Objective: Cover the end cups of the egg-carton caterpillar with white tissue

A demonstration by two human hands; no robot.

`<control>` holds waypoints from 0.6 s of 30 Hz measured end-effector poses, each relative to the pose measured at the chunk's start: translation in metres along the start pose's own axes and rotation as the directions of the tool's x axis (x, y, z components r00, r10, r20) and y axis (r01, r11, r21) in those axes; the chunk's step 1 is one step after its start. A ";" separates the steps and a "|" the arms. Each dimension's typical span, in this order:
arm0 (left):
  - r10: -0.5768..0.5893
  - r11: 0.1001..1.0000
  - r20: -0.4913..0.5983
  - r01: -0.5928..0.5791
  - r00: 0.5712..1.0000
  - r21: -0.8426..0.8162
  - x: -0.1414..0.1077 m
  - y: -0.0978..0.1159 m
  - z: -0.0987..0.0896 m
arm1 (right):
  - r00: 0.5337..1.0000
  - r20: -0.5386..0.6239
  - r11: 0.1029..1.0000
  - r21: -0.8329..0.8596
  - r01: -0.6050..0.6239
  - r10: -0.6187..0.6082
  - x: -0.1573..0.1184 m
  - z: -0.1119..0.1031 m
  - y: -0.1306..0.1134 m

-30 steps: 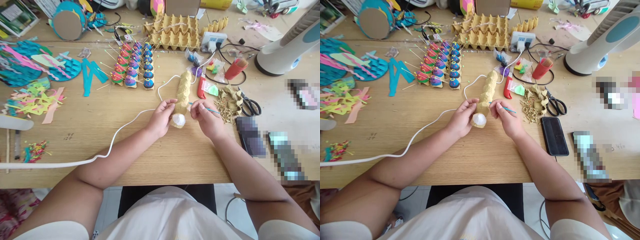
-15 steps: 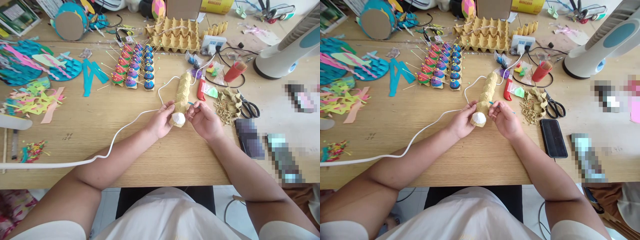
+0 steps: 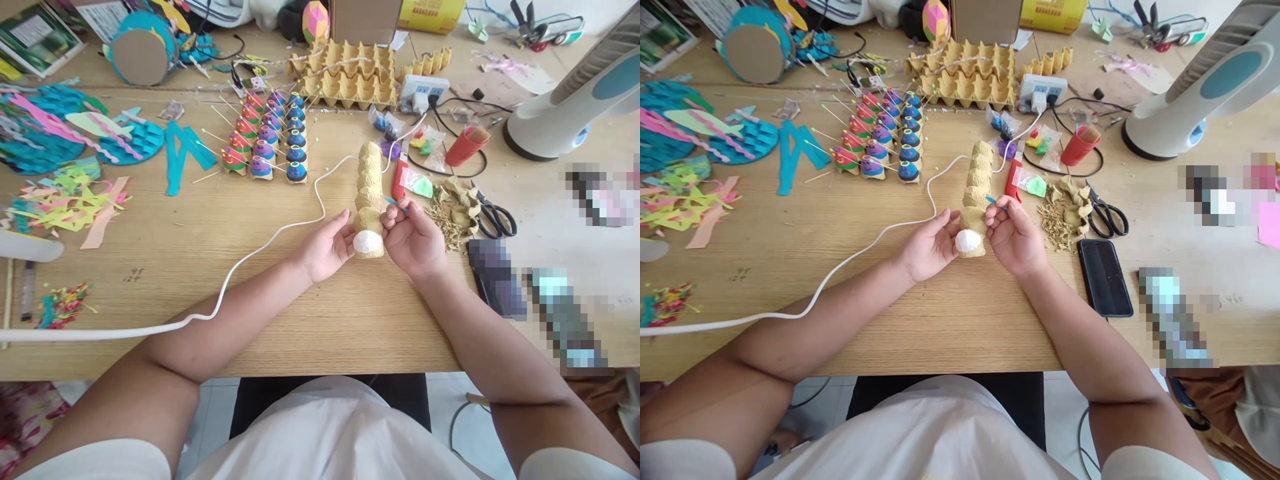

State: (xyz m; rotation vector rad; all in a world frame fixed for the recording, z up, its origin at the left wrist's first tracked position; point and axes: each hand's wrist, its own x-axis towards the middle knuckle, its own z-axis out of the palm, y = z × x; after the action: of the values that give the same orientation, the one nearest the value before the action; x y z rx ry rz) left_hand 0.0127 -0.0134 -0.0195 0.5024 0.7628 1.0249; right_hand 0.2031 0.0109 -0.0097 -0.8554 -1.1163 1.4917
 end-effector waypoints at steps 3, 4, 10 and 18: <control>-0.115 0.990 0.032 0.117 0.993 -0.076 -0.002 0.000 0.002 | 1.000 -0.013 0.999 0.044 0.025 -0.025 0.003 -0.004 0.001; -0.156 0.983 0.057 0.160 0.986 -0.089 -0.003 0.000 0.003 | 1.000 -0.017 0.997 0.069 0.022 -0.020 0.003 -0.005 0.001; -0.135 0.985 0.079 0.142 0.988 -0.096 -0.003 -0.002 0.002 | 0.998 0.006 0.996 0.070 -0.058 0.058 0.003 0.000 0.000; -0.159 0.960 -0.011 0.152 0.987 -0.236 -0.002 0.002 0.005 | 0.990 0.143 1.000 0.021 -0.022 0.019 -0.002 -0.008 -0.018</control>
State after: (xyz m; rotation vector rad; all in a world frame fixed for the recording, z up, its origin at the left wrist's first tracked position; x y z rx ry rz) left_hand 0.0149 -0.0143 -0.0149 0.2199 0.6851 0.9619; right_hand 0.2163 0.0110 0.0051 -0.7563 -1.1962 1.5995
